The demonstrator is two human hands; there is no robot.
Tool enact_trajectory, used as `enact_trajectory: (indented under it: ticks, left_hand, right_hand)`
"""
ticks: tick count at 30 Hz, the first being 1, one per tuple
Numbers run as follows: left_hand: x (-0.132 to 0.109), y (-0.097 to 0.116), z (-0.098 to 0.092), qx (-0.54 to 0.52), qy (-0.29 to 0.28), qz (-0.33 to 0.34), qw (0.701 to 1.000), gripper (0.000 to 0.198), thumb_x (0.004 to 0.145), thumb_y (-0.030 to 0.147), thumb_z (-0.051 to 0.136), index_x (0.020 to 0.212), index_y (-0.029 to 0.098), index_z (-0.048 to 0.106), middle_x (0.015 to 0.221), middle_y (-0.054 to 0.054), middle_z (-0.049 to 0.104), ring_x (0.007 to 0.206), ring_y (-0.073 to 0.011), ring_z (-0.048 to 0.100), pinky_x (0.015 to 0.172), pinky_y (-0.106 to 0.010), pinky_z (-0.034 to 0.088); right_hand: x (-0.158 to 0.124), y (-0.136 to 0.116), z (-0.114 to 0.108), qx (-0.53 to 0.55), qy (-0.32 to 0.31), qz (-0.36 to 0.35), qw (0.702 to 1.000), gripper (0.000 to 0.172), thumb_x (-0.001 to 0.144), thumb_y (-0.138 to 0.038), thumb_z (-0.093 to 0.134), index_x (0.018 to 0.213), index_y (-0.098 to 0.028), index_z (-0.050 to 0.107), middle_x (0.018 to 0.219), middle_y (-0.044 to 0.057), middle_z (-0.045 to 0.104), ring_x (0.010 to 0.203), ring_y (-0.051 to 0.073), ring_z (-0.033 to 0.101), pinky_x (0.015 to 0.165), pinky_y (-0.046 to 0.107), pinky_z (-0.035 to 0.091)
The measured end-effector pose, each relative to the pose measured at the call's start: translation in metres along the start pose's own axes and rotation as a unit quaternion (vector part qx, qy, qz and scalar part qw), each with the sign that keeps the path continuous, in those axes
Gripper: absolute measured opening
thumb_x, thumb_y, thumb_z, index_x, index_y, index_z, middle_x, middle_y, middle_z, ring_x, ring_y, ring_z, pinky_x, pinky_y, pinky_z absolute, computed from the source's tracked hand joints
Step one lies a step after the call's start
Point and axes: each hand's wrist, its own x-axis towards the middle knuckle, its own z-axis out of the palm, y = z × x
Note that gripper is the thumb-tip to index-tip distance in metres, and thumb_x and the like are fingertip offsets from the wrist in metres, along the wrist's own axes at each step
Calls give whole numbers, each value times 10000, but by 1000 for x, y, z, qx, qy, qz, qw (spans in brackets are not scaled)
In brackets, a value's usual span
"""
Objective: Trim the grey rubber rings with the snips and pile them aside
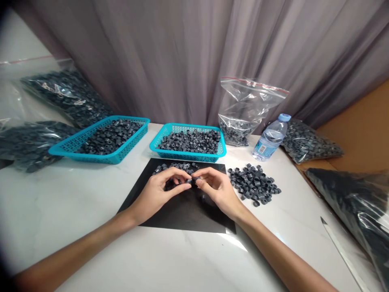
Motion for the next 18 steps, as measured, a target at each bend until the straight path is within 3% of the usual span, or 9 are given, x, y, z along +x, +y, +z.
enact_trajectory:
  ticks: [4,7,12,18]
  left_hand:
    - [1,1,3,-145,-12,-56,988,153,882,273,713,1010,200,672,1010,-24,718,953,-171,676,925,-310,527]
    - [1,1,3,-200,-12,-79,977,185,861,257,736,1015,184,663,1038,-36,733,1001,-182,704,979,-322,526]
    - [2,0,3,-226,-11,-99,969,198,854,271,744,1010,183,661,1075,-48,749,1058,-214,718,1028,-360,518]
    - [3,1,3,-214,-3,-100,972,207,827,272,766,981,183,659,1010,-37,749,994,-207,731,987,-358,544]
  right_hand:
    - [2,-6,-4,-4,12,-40,999,210,885,-397,721,1023,-242,748,1082,60,640,955,189,659,865,347,560]
    - [3,-15,-7,-2,18,-42,999,204,880,-385,730,1027,-247,758,1040,50,662,873,170,677,859,349,571]
    - [2,-19,-7,-9,36,-5,999,232,863,-408,742,1015,-232,742,928,42,719,815,181,689,810,348,594]
    - [1,-14,-1,2,58,2,998,234,835,-429,762,944,-222,752,913,48,752,787,185,701,788,352,609]
